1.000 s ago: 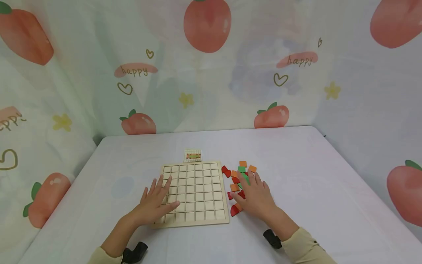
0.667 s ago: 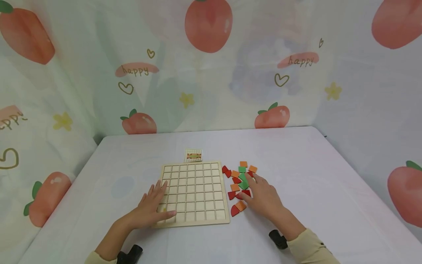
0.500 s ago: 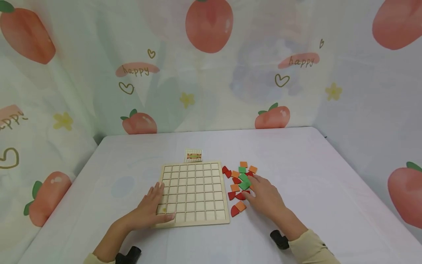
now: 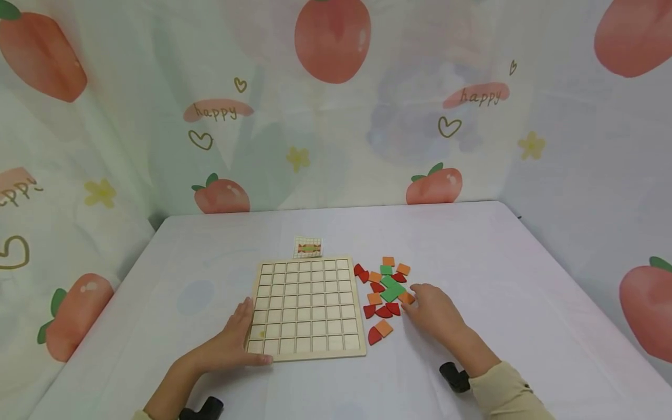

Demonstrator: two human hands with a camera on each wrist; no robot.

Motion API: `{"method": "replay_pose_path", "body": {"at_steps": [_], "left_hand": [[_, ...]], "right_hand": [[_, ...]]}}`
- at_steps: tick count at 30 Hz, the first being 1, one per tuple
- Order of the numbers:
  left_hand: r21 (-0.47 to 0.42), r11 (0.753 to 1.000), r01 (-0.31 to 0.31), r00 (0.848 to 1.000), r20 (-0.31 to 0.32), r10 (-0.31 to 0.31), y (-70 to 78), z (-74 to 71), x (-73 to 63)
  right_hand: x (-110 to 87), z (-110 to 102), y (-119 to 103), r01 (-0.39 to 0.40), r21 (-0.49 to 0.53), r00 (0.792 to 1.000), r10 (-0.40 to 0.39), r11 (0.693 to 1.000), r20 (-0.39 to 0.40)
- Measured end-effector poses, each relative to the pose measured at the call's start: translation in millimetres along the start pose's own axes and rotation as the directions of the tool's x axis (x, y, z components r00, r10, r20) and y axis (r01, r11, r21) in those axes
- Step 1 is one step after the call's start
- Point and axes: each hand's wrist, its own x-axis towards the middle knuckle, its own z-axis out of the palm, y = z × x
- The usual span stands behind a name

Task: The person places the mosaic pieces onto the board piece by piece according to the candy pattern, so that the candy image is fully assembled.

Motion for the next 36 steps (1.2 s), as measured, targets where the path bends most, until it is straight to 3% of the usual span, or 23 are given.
{"method": "replay_pose_path", "body": {"at_steps": [7,24,36], "left_hand": [[0.016,1.0,-0.006,1.0,0.014,0.006,-3.6,1.1,0.3],[0.031,0.999,-0.036,0.999,0.016,0.036,-3.3,3.7,-0.3],[0.034,0.999,-0.035,0.999,0.007,0.035,-6.1,4.2,-0.4]], "right_hand": [[4.5,-1.1,3.8,-0.002,0.011,1.0,0.001,1.0,0.028],[16.3,-0.1,2.8,0.124,-0.098,0.992,-0.12,0.987,0.039],[18.9,-7.5,-2.5,0.102,-0.016,0.992,-0.101,0.995,0.071]]}}
